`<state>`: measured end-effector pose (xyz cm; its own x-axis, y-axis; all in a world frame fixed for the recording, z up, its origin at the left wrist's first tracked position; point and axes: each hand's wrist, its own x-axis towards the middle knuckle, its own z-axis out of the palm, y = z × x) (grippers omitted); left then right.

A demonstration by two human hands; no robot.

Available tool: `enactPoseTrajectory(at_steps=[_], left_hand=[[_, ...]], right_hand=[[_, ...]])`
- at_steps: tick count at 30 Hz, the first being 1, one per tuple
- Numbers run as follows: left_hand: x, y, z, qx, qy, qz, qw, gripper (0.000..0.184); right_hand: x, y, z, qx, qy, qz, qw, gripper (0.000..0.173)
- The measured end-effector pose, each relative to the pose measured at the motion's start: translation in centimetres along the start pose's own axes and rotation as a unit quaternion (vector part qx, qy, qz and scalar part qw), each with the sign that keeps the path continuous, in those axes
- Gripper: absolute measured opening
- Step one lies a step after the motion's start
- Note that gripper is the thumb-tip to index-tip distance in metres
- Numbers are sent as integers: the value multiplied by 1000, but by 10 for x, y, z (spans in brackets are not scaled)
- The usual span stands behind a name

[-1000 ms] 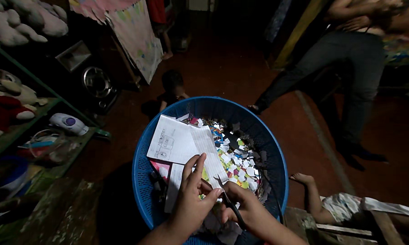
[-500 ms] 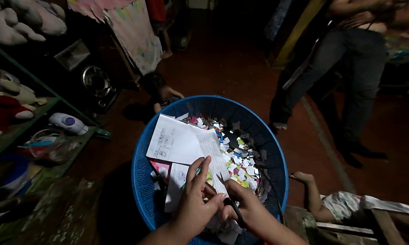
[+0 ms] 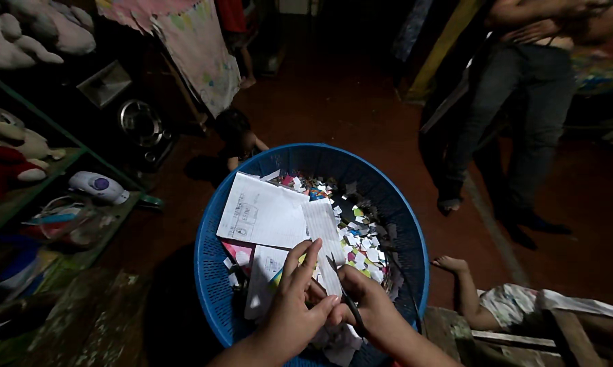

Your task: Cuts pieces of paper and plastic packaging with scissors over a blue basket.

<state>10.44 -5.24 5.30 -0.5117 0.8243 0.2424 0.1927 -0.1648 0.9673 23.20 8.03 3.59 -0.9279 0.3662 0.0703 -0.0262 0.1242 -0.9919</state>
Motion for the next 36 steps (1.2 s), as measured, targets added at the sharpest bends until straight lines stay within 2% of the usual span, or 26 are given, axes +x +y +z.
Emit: enactPoseTrajectory(at_steps=[11, 16, 21, 26, 31, 36], left_hand=[[0, -3, 3, 41, -2, 21, 999, 89], [-2, -6, 4, 55, -36, 36, 997, 83], [-3, -6, 5, 45, -44, 34, 997, 88], [-3, -4, 7, 57, -57, 21, 997, 89], [-3, -5, 7, 44, -65, 20, 997, 90], [-5, -6, 6, 52, -89, 29, 994, 84]], right_hand=[[1, -1, -1, 14, 16, -6, 1000, 47], [2, -2, -3, 19, 6, 6, 1000, 54], [3, -2, -3, 48, 28, 7, 998, 46], [4, -2, -4, 68, 21, 12, 997, 52], [3, -3, -2, 82, 50, 0, 995, 45], [4, -2, -5, 52, 65, -2, 997, 48]])
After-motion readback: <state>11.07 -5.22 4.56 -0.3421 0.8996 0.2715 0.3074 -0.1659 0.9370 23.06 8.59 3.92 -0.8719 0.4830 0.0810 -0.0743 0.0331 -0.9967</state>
